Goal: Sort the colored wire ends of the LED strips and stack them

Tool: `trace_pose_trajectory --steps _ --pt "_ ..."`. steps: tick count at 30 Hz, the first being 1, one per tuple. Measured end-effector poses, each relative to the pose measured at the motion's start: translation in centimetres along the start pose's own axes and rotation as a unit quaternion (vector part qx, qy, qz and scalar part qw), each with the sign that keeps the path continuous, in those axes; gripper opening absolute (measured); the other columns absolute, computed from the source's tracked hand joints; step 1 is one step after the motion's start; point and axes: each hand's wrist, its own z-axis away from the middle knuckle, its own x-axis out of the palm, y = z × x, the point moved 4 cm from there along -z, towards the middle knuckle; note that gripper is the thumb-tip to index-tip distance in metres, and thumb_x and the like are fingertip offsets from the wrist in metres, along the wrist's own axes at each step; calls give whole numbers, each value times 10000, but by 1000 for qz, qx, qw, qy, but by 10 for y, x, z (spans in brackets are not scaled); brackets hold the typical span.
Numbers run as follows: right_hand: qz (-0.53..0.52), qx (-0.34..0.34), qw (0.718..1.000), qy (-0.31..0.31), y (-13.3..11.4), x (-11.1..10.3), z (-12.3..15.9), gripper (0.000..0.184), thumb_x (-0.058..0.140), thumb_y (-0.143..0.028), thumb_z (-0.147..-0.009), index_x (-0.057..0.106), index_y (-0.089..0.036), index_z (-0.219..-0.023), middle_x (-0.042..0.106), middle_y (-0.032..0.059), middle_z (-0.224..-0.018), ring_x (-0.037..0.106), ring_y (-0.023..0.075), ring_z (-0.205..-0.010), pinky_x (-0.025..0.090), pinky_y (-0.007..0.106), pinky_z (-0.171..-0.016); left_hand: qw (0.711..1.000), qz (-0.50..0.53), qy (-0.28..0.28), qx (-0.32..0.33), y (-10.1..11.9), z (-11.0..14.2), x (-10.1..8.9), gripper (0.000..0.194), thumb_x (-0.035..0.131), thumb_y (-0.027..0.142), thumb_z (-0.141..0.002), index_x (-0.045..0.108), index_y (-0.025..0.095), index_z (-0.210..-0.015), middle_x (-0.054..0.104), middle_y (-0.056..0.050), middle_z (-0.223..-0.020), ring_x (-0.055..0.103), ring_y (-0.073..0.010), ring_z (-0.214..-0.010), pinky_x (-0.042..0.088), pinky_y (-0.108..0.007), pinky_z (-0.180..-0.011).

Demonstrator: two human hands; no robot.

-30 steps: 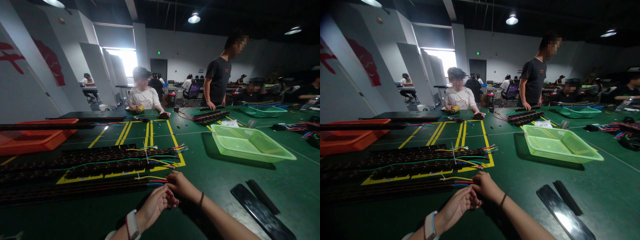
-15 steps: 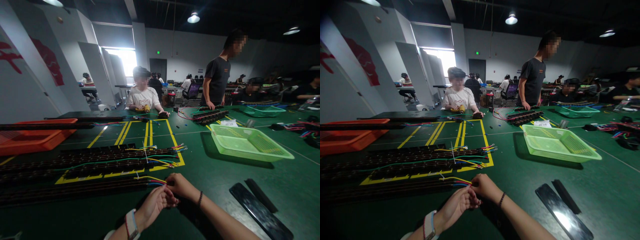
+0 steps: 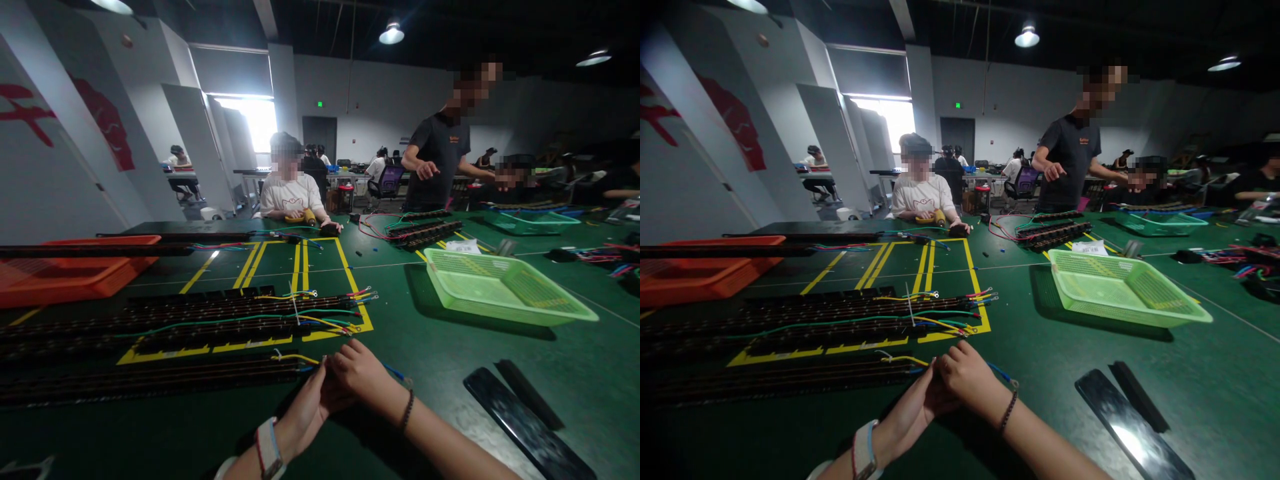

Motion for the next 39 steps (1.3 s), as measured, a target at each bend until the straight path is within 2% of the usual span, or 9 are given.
trace_pose_trajectory --steps 4,8,10,15,21,27,33,39 --pt "0 -16 1000 -2 -5 3 3 86 576 -158 -864 639 -128 -914 604 56 -832 468 182 -741 348 320 -664 999 34 -4 18 2 -3 0 180 629 342 -821 602 170 -864 689 -30 -822 630 -155 -782 456 -303 -760" --pt "-8 -30 999 -11 -7 4 5 100 561 -159 -874 639 -123 -927 603 61 -867 469 180 -762 352 318 -681 997 70 -10 -5 5 -5 4 244 638 365 -811 584 139 -736 638 -13 -718 589 -113 -681 452 -252 -702" --pt "-12 -35 999 -18 -8 2 5 117 557 -157 -875 635 -119 -954 607 67 -901 471 179 -769 357 319 -692 997 77 -2 -9 6 -5 4 214 638 324 -819 587 134 -734 630 -12 -716 590 -109 -690 455 -242 -713" --pt "-25 -8 999 -20 -7 -12 2 125 583 -202 -863 625 -130 -955 600 56 -862 471 186 -753 359 335 -696 996 86 9 9 5 -8 0 106 590 186 -850 589 127 -761 628 -14 -725 584 -96 -665 466 -235 -679" --pt "-30 36 999 -7 -13 -33 -2 60 572 -213 -873 614 -170 -867 592 39 -780 491 185 -730 342 336 -648 994 103 33 8 5 -10 -6 134 594 104 -818 560 141 -694 573 32 -623 544 -62 -551 442 -189 -561" --pt "9 71 996 -51 -19 -14 -1 54 591 -173 -843 636 -149 -859 622 71 -786 525 201 -727 374 338 -623 994 99 47 -7 3 -11 -11 106 570 99 -831 604 124 -734 639 -8 -703 601 -86 -617 466 -202 -617" --pt "0 103 994 -41 -25 6 2 139 505 -137 -879 605 -144 -976 622 100 -825 537 212 -751 393 337 -626 995 85 45 -5 1 -14 -15 58 596 99 -813 618 130 -770 673 -30 -766 639 -121 -685 481 -232 -671" --pt "-15 152 986 -72 -30 7 1 172 497 -111 -857 595 -111 -999 633 120 -818 575 226 -723 427 349 -596 997 61 51 -1 1 -10 -12 26 649 121 -780 626 133 -778 691 -35 -779 654 -134 -718 490 -234 -691"
